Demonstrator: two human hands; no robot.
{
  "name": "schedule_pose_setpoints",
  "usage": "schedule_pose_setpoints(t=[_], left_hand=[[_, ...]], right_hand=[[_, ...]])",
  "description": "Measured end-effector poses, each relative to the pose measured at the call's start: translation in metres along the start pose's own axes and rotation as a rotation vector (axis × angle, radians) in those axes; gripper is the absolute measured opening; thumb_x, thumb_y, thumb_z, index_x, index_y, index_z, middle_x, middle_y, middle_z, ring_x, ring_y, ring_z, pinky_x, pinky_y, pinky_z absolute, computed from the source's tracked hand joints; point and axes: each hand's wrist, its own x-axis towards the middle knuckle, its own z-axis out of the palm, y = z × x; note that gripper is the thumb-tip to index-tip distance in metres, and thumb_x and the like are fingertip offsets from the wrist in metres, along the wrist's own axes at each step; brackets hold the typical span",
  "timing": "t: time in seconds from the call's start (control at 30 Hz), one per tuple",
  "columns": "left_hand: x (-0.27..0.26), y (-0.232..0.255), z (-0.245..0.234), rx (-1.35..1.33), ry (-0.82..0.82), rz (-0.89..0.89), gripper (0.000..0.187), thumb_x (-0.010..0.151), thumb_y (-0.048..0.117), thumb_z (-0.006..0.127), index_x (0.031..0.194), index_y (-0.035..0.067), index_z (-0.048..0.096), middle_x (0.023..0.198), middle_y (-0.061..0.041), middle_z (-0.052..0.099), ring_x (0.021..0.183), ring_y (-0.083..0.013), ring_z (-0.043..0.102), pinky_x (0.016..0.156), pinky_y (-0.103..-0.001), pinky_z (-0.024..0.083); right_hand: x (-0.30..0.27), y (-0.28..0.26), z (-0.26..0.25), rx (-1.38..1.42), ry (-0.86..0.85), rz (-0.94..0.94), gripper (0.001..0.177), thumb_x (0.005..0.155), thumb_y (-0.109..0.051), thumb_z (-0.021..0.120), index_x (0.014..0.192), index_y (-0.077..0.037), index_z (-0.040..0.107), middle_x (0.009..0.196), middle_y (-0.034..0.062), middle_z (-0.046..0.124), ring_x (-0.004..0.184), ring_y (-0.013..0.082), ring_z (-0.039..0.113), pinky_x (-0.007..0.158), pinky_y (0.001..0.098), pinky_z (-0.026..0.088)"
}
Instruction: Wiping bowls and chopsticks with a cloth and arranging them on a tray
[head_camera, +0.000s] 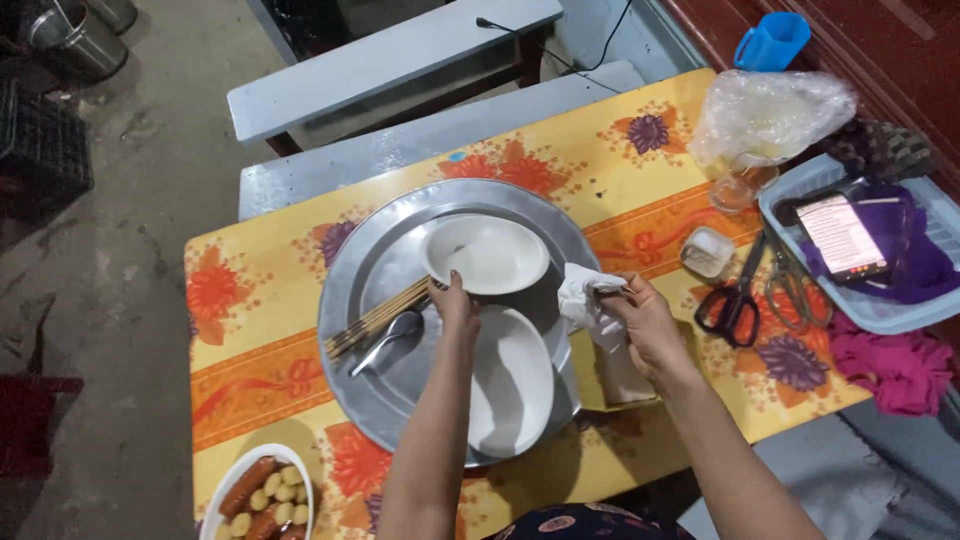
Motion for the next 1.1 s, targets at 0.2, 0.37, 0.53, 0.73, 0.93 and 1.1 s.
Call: schedule_pose_setpoints(t=[0.2, 0.37, 0.53, 0.73, 0.93, 1.1], left_hand=[[-0.126, -0.015, 0.005, 0.463, -0.01, 0.742, 0.091, 0.097, 0.024, 0.088, 0.163, -0.007, 0.033, 0.162, -0.043, 0.032, 0.156, -0.0578, 0.029, 0.131, -0.065, 0.018], [-0.251, -0.007, 0.036, 0.388, -0.571, 0.773, 0.053, 0.106, 0.006, 0.066, 0.158, 0.0, 0.055, 0.154, -0.028, 0.06, 0.148, -0.045, 0.051, 0.124, -0.055, 0.038], [-0.217, -0.018, 0.014, 0.408, -0.361, 0.61, 0.033, 0.115, 0.025, 0.054, 0.141, 0.009, 0.069, 0.128, -0.016, 0.072, 0.125, -0.0262, 0.063, 0.113, -0.046, 0.047], [-0.227, -0.034, 0.005, 0.54, -0.173, 0.242, 0.051, 0.112, 0.055, 0.052, 0.135, 0.016, 0.075, 0.133, -0.018, 0.076, 0.13, -0.0391, 0.068, 0.113, -0.053, 0.048], [-0.273, -0.013, 0.016, 0.414, -0.128, -0.015, 0.067, 0.104, 0.072, 0.052, 0.15, 0.027, 0.07, 0.142, -0.014, 0.074, 0.142, -0.0378, 0.061, 0.123, -0.05, 0.041], [-0.271, -0.028, 0.012, 0.166, -0.155, -0.048, 0.064, 0.106, 0.065, 0.059, 0.148, 0.019, 0.071, 0.143, -0.016, 0.074, 0.14, -0.0338, 0.063, 0.122, -0.05, 0.04]], right_hand=[[0.019, -0.015, -0.01, -0.024, -0.053, 0.072, 0.035, 0.091, 0.004, 0.079, 0.122, -0.008, 0.068, 0.106, 0.0071, 0.077, 0.09, 0.015, 0.075, 0.082, 0.0299, 0.064], [0.004, -0.036, -0.004, -0.266, -0.328, 0.041, 0.039, 0.094, -0.011, 0.083, 0.132, -0.01, 0.073, 0.12, 0.0035, 0.075, 0.11, 0.012, 0.069, 0.1, 0.0316, 0.059], [-0.028, -0.084, -0.03, -0.997, -0.347, -0.014, 0.025, 0.099, -0.02, 0.077, 0.123, -0.014, 0.079, 0.11, 0.0119, 0.084, 0.107, 0.0265, 0.081, 0.095, 0.0426, 0.063], [-0.018, 0.084, -0.082, -1.585, -0.441, -0.17, 0.023, 0.087, -0.011, 0.077, 0.109, -0.004, 0.075, 0.089, 0.0163, 0.075, 0.082, 0.0387, 0.081, 0.072, 0.0496, 0.066], [-0.033, 0.022, -0.085, -1.51, -0.429, -0.321, 0.027, 0.097, -0.017, 0.072, 0.122, -0.007, 0.074, 0.105, 0.0143, 0.076, 0.097, 0.0382, 0.079, 0.082, 0.0479, 0.064], [-0.064, -0.067, -0.059, -1.355, -0.343, -0.233, 0.012, 0.102, -0.017, 0.07, 0.111, -0.012, 0.076, 0.109, 0.0141, 0.076, 0.1, 0.0394, 0.079, 0.087, 0.0481, 0.063]])
